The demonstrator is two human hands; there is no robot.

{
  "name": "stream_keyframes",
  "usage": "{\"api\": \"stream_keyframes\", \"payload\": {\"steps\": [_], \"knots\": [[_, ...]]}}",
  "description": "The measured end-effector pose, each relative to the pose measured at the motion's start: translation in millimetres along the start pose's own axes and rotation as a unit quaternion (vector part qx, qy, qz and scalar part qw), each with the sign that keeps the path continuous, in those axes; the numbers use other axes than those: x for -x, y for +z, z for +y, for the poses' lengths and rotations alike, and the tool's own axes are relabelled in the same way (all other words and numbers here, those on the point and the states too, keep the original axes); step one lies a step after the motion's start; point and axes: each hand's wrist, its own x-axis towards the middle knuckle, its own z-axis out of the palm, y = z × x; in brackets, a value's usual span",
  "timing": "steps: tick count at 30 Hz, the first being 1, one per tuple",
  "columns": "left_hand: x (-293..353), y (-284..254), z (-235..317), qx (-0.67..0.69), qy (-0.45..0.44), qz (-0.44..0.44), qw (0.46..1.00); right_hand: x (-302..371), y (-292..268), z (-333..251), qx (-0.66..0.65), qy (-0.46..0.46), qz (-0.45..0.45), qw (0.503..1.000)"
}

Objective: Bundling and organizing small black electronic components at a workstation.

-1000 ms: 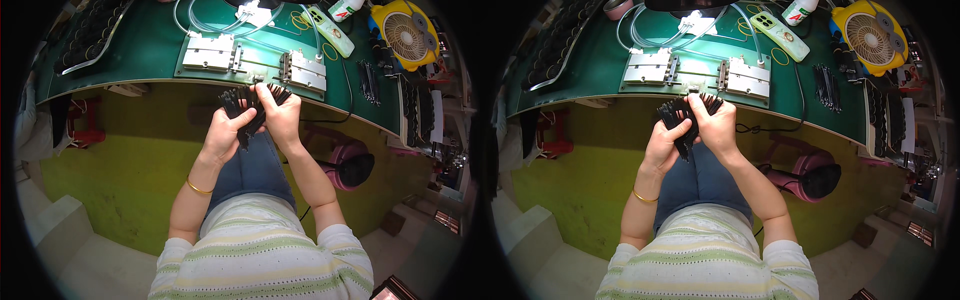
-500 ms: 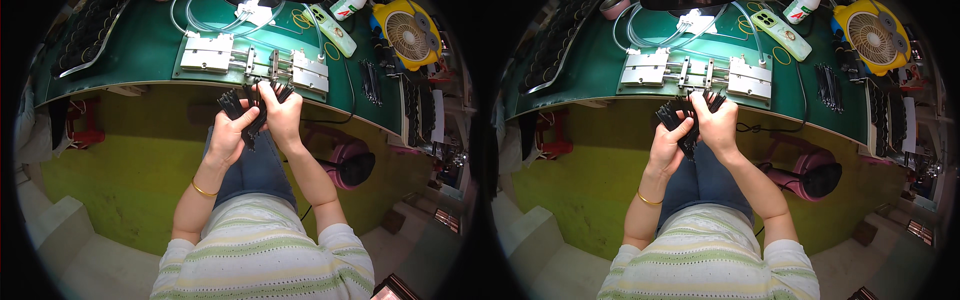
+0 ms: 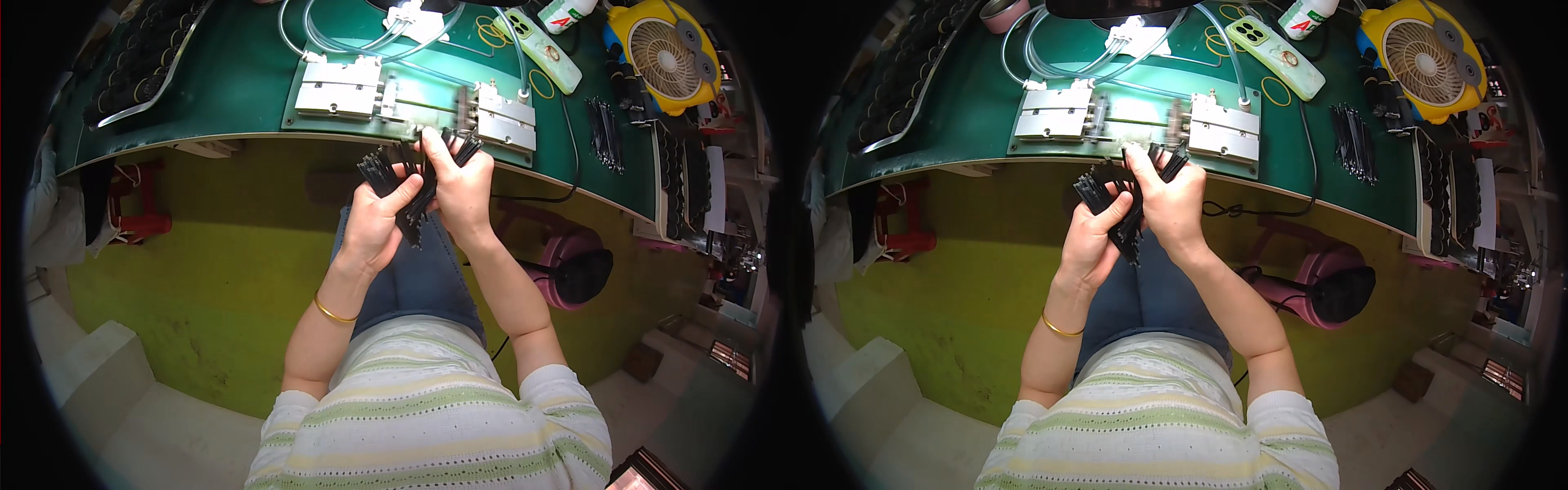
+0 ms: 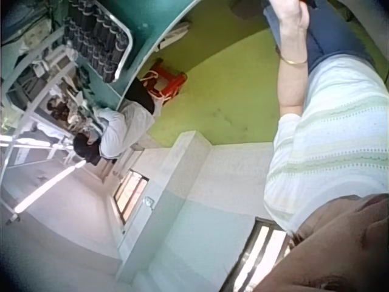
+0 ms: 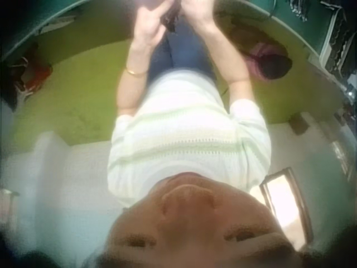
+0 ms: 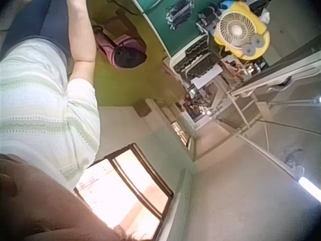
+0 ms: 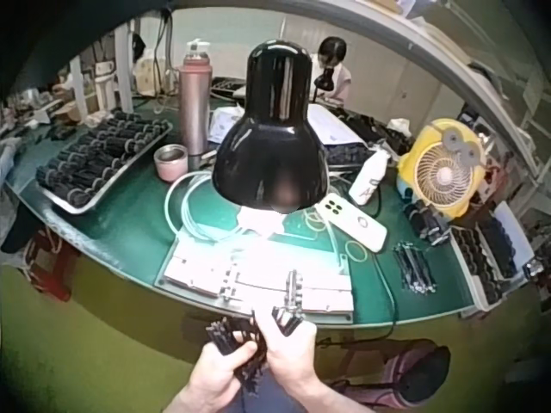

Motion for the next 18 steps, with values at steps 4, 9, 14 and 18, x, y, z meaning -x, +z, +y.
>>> {"api": "stream_keyframes", "payload": {"steps": [4,9,14,18], "knots": [[2.1,-1.4,1.7,-0.006,-0.015,0.000,1.000,3.9,-0.7,-2.4,0.021,-0.036,-0.021,0.999],[3.1,-1.6,1.6,-0.011,-0.007,0.005,1.000,6.4,-0.9,3.8,0.026,-0.077,0.010,0.997],[4.3,-2.6,1.9,-0.011,-0.007,-0.001,1.000,5.1,-2.7,3.9,0.043,-0.057,-0.018,0.997],[2.8,-2.7,1.3,-0.010,-0.012,-0.002,1.000,3.0,-1.2,3.5,0.045,-0.069,-0.018,0.996]]}}
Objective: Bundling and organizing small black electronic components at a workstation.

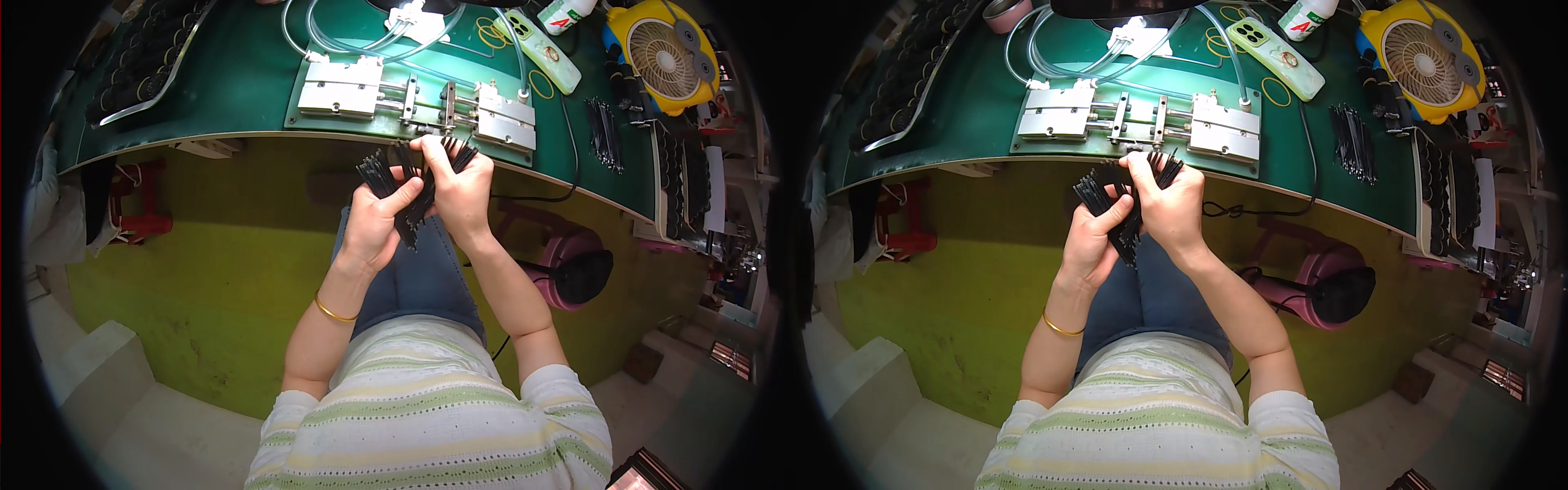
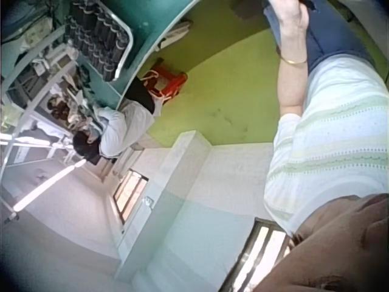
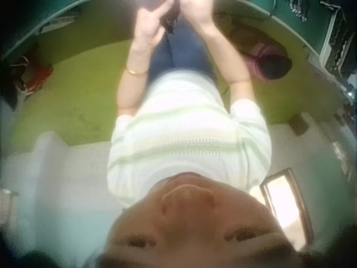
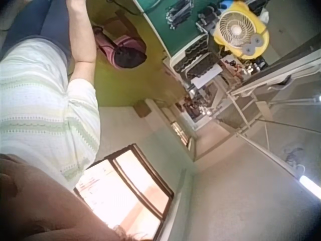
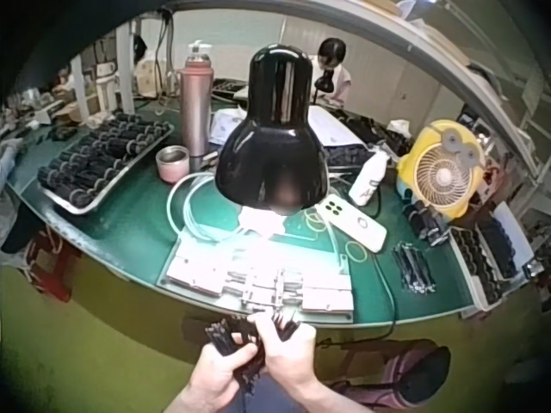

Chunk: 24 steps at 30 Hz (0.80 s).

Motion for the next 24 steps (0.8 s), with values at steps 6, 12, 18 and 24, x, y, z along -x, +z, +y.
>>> {"api": "stream_keyframes", "payload": {"steps": [6,12,18,24], "knots": [[-4.3,-3.4,-1.1,-0.005,-0.001,-0.009,1.000,-3.1,0.6,1.9,-0.024,0.056,0.013,0.998],[-5.1,0.3,-0.5,-0.001,-0.004,-0.011,1.000,-4.4,-0.4,1.7,-0.051,0.097,0.011,0.994],[-4.7,-0.7,0.1,0.006,0.005,-0.007,1.000,-4.5,2.7,3.8,-0.058,0.026,0.030,0.998],[-2.5,3.1,1.7,-0.005,0.017,0.003,1.000,1.2,-1.3,-5.2,-0.016,0.056,-0.016,0.998]]}}
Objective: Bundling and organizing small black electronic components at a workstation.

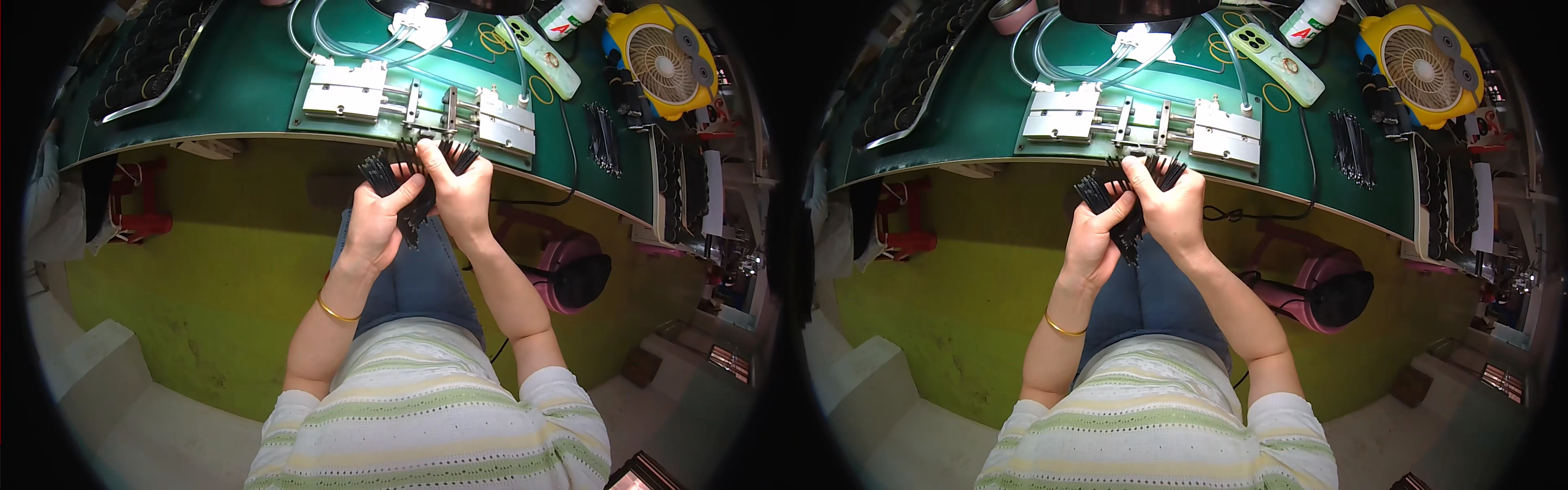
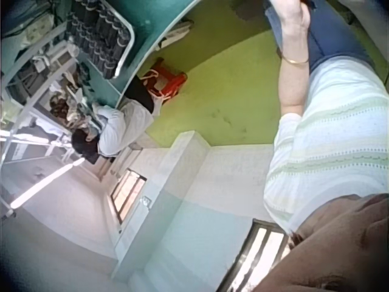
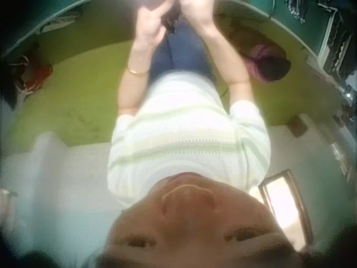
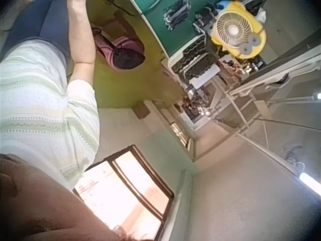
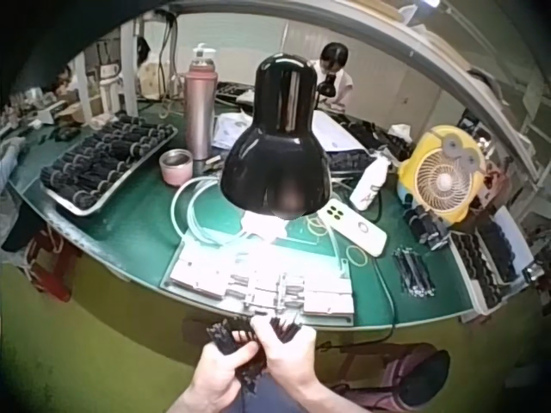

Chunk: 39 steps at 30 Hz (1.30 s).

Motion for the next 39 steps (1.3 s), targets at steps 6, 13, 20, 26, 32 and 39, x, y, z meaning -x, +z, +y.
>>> {"api": "stream_keyframes", "payload": {"steps": [6,13,20,26,32,39], "knots": [[2.0,0.7,-3.7,-0.002,0.006,0.061,0.998,3.0,4.6,-1.5,0.003,-0.044,0.019,0.999],[-0.2,-0.8,-5.0,-0.010,0.018,0.059,0.998,0.7,3.8,3.7,-0.004,-0.037,0.032,0.999],[1.8,1.3,-2.6,-0.006,0.017,0.053,0.998,1.8,5.7,1.7,-0.019,-0.031,0.028,0.999],[0.4,1.6,-4.5,0.000,0.014,0.067,0.998,-2.2,3.3,4.5,0.004,-0.021,0.042,0.999],[-0.1,3.3,-4.3,0.005,0.007,0.058,0.998,-4.8,2.0,6.2,-0.021,0.006,0.048,0.999],[0.9,5.0,-2.7,0.007,0.007,0.048,0.999,-4.6,2.5,5.5,-0.046,0.008,0.059,0.997]]}}
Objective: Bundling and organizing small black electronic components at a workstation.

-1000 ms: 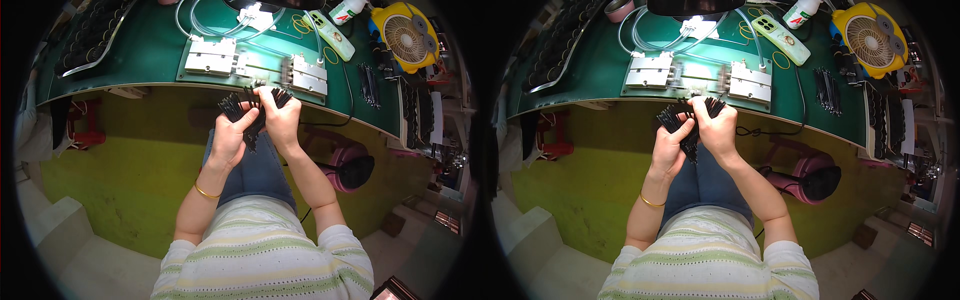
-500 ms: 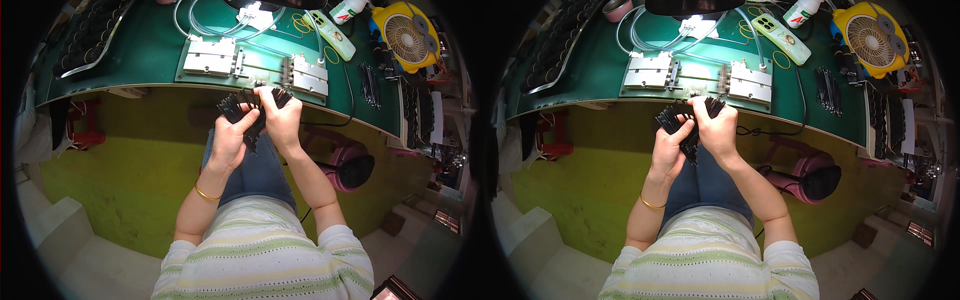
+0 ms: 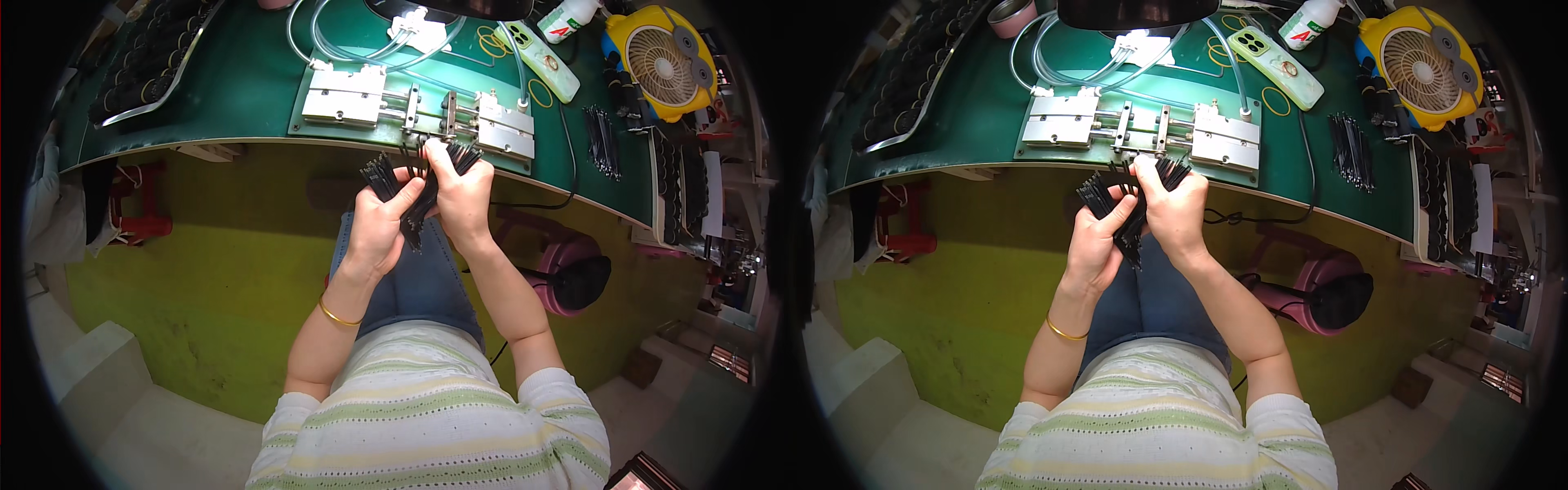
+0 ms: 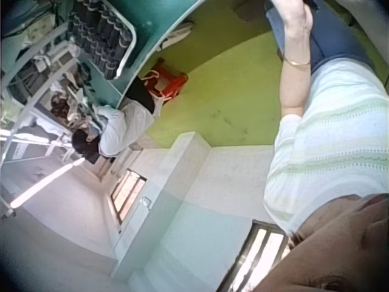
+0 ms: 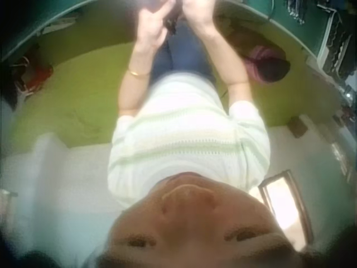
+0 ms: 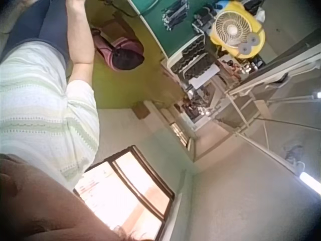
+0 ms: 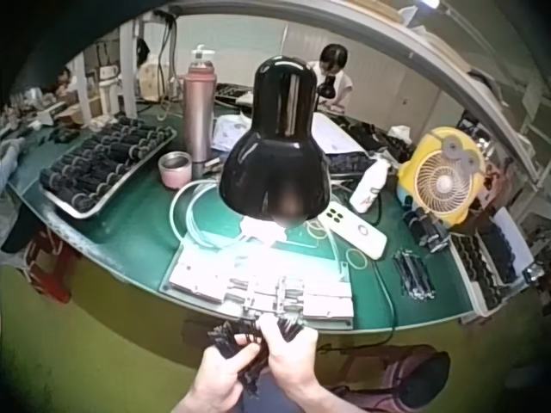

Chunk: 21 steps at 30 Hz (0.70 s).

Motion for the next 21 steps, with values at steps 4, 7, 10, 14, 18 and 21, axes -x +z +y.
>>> {"api": "stream_keyframes", "payload": {"steps": [4,7,10,14,18,21], "knots": [[0.5,-2.7,-2.0,-0.012,0.000,0.014,1.000,4.9,-1.4,-6.5,0.025,-0.010,-0.040,0.999],[1.4,-2.3,-1.9,-0.009,0.001,0.016,1.000,6.1,-0.7,-5.4,0.037,-0.045,-0.041,0.997],[2.4,0.0,-2.1,-0.004,0.003,0.020,1.000,6.2,0.0,-5.5,0.045,-0.037,-0.027,0.998],[0.6,-0.2,-1.9,-0.001,-0.003,0.021,1.000,3.2,0.0,-3.5,0.047,-0.022,-0.018,0.999],[-0.4,0.9,-1.7,-0.015,-0.007,0.021,1.000,0.2,-1.2,-0.7,0.029,-0.006,-0.020,0.999],[-0.5,2.8,-3.1,-0.021,-0.005,0.024,0.999,-1.8,-1.9,2.8,0.016,-0.009,-0.018,1.000]]}}
